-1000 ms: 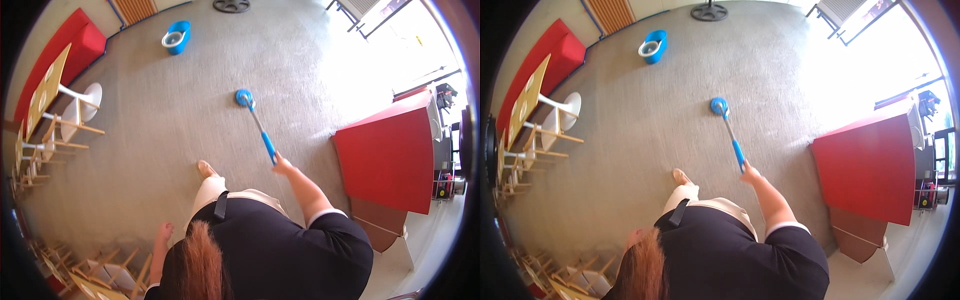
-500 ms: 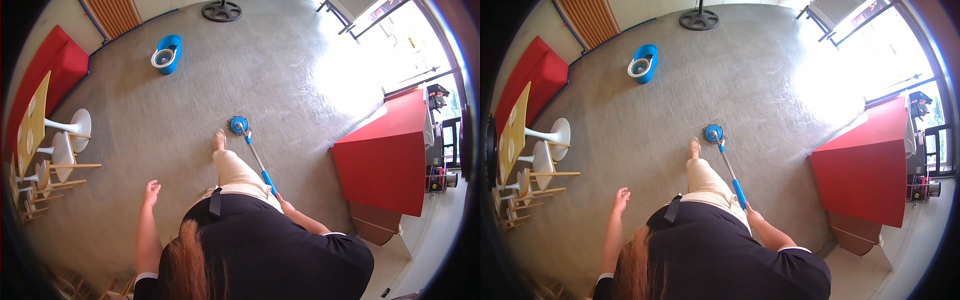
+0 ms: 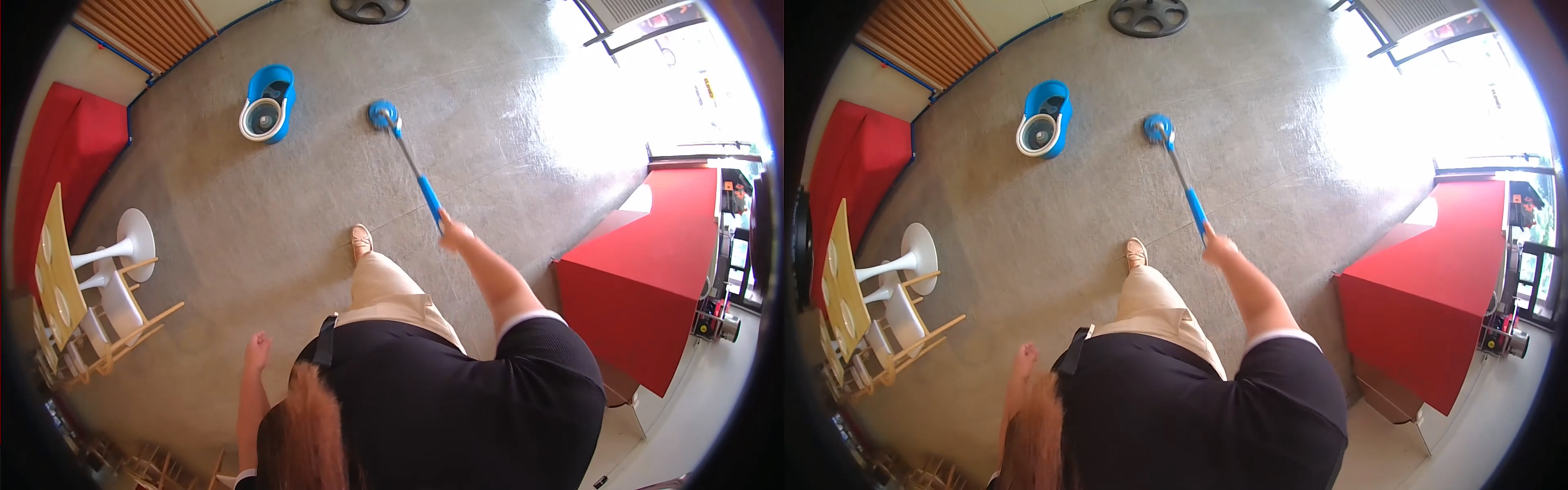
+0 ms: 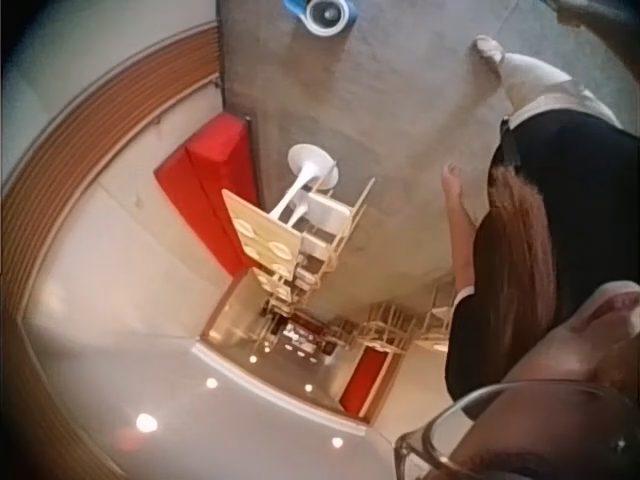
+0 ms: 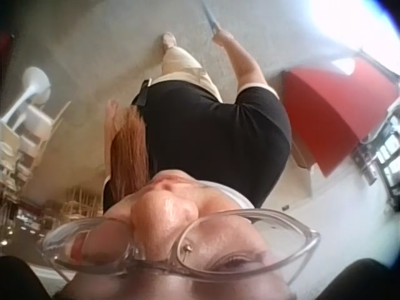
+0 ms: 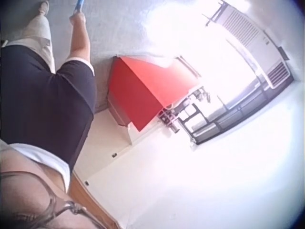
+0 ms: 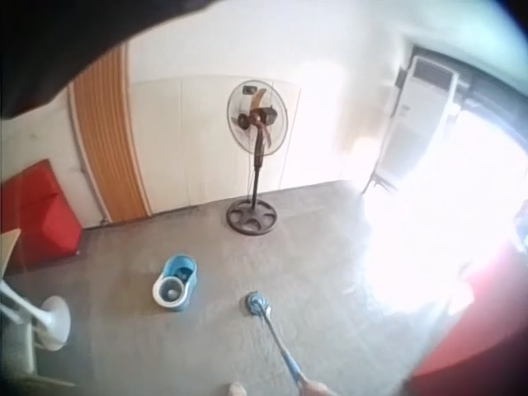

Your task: Mopping the floor in a restaurant dining area.

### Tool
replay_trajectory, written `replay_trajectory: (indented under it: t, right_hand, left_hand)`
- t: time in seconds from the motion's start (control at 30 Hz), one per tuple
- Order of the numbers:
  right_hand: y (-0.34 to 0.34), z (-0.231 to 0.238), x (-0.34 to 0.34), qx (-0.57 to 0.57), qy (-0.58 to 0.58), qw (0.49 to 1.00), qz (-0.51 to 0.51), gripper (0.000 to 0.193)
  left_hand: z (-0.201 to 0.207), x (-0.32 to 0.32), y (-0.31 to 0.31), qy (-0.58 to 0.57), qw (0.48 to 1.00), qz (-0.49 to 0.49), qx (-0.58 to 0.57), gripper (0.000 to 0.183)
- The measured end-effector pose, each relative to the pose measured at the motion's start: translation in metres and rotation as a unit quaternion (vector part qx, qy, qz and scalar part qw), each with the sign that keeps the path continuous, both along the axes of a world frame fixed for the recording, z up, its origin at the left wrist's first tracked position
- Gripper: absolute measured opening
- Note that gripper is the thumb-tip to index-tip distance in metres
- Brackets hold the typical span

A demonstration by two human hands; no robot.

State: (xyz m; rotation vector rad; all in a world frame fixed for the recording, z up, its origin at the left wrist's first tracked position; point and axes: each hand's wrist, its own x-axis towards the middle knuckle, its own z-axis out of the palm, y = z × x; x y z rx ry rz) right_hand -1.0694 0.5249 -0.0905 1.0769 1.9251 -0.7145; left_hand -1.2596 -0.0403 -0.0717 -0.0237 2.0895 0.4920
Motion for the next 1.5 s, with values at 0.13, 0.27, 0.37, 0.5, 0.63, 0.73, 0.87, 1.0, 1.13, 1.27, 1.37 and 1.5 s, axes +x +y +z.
replay_trajectory:
  t: [0.13,0.27,0.37,0.5,0.63,0.73,0.87,1.0,1.13,1.27,1.37,1.5]
  right_hand:
    - [0.069,-0.008,-0.16,0.078,0.109,0.989,-0.064,0.066]
    - [0.094,0.0,-0.237,0.03,0.213,0.94,-0.264,0.056]
    - [0.091,0.011,-0.217,0.17,0.147,0.951,-0.213,0.05]
    - [0.037,0.036,-0.129,0.168,0.084,0.96,-0.21,0.048]
    - [-0.098,0.075,-0.053,0.153,0.037,0.936,-0.314,0.048]
    - [-0.215,0.104,-0.036,0.135,-0.005,0.918,-0.374,0.052]
    - [-0.305,0.1,-0.059,0.088,0.012,0.867,-0.49,0.048]
    - [-0.28,0.041,-0.112,0.081,0.102,0.805,-0.579,0.043]
    - [-0.228,0.026,-0.146,0.086,0.086,0.806,-0.58,0.046]
    - [-0.157,0.032,-0.165,0.121,0.033,0.844,-0.521,0.052]
    - [-0.085,0.035,-0.172,0.119,0.029,0.84,-0.529,0.056]
    - [0.031,0.039,-0.179,0.103,0.002,0.852,-0.513,0.057]
  left_hand:
    - [0.031,-0.067,0.058,0.081,0.982,0.086,0.151,0.031]
    - [0.043,-0.124,0.098,0.062,0.984,0.042,0.164,0.032]
    - [0.022,-0.166,0.098,0.033,0.993,0.002,0.117,0.032]
    - [-0.024,-0.246,0.078,-0.008,0.99,-0.053,0.134,0.033]
    - [-0.056,-0.351,0.08,-0.157,0.987,-0.012,0.032,0.035]
    - [-0.057,-0.436,0.116,-0.038,0.995,-0.092,0.014,0.032]
    - [-0.042,-0.514,0.207,0.026,0.992,-0.07,0.102,0.029]
    - [-0.022,-0.525,0.289,0.04,0.979,-0.134,0.146,0.03]
    - [-0.016,-0.5,0.331,0.004,0.951,-0.235,0.202,0.029]
    - [-0.027,-0.491,0.333,-0.031,0.947,-0.245,0.204,0.03]
    - [-0.032,-0.502,0.327,-0.032,0.965,-0.216,0.143,0.031]
    - [-0.018,-0.518,0.331,-0.028,0.989,-0.14,0.046,0.033]
